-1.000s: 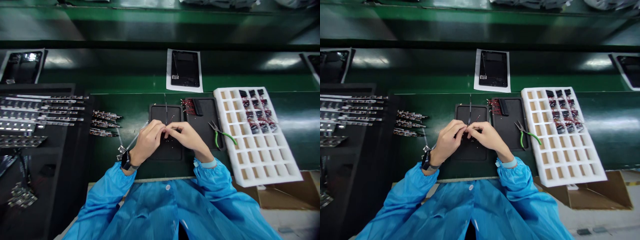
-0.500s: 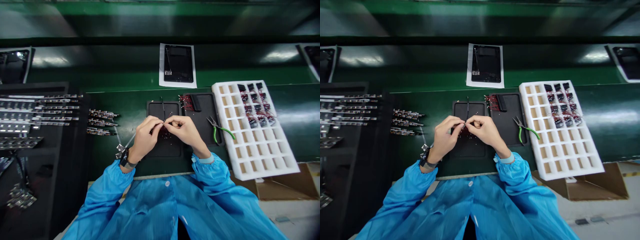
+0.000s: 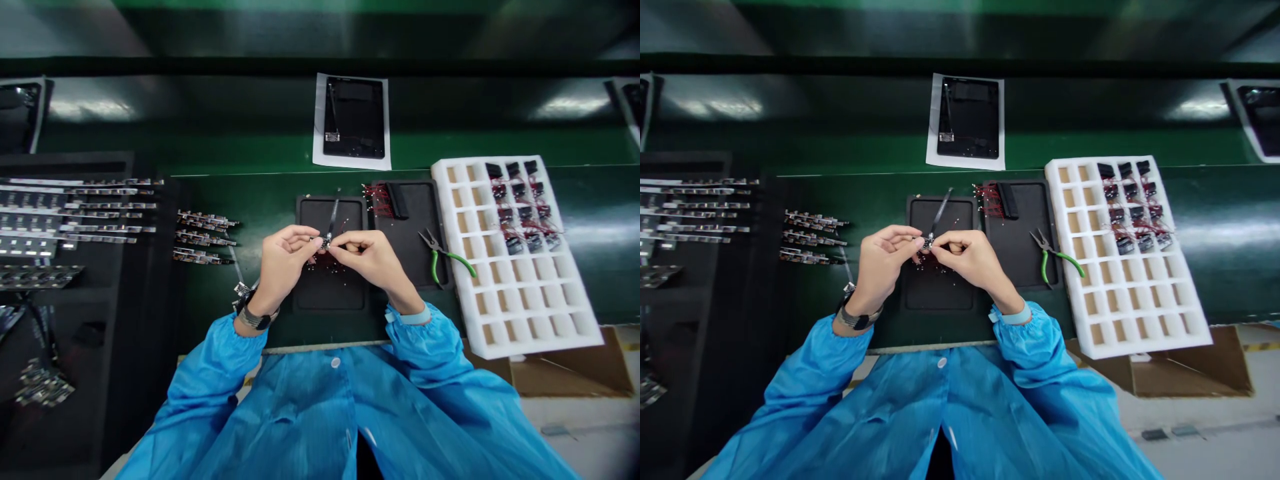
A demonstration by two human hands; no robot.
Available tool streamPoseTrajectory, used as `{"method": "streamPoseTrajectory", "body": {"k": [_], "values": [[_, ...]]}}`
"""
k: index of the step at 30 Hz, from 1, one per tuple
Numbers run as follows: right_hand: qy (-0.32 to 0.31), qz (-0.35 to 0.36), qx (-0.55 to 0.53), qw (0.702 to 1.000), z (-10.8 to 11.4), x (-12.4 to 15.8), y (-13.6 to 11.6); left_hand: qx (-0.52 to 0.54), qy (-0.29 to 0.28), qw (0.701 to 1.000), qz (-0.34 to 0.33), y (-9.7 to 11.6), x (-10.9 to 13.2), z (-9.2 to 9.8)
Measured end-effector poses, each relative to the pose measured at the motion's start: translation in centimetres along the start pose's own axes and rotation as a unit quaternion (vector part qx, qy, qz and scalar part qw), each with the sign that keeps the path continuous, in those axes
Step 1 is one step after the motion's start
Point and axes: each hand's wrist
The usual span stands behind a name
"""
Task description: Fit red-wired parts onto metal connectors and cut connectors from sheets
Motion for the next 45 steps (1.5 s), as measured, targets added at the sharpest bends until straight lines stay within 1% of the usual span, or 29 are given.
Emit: {"method": "streamPoseTrajectory", "body": {"k": [5,12,15,20,22,24,29,33,38,45], "values": [[-0.008,-0.014,0.025,1.0,0.3,0.2,0.0,-0.024,-0.025,0.999,0.012,0.0,-0.1,0.4],[-0.017,-0.021,0.058,0.998,0.5,0.5,-0.1,-0.046,-0.043,0.998,0.023,0.3,0.0,0.6],[-0.019,-0.028,0.064,0.997,0.5,0.6,-0.2,-0.065,-0.045,0.997,0.022,0.1,0.1,0.5],[-0.03,-0.045,0.072,0.996,0.4,0.6,-0.2,-0.086,-0.032,0.996,0.012,-0.3,0.2,0.3],[-0.031,-0.052,0.063,0.996,0.4,0.6,-0.1,-0.087,-0.035,0.995,0.013,-0.3,0.2,0.3],[-0.039,-0.06,0.041,0.997,0.6,0.4,0.0,-0.078,-0.05,0.996,0.02,-0.1,0.0,0.5],[-0.107,-0.083,-0.046,0.99,1.5,0.2,0.1,-0.028,-0.112,0.991,0.062,0.4,-0.5,1.3],[-0.123,-0.093,-0.079,0.985,1.8,0.2,0.2,-0.012,-0.138,0.987,0.079,0.3,-0.6,1.5],[-0.123,-0.099,-0.105,0.982,1.5,0.2,0.3,-0.007,-0.141,0.987,0.078,0.2,-0.5,1.5],[-0.116,-0.11,-0.116,0.98,1.3,0.1,0.5,-0.012,-0.132,0.988,0.076,0.7,-0.4,1.4]]}}
Point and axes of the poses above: each hand's wrist, its own x-axis away from the middle knuckle, its own z-axis out of the back of the hand, y = z × x, and after that the axes turned 1 degree about -x, right-handed
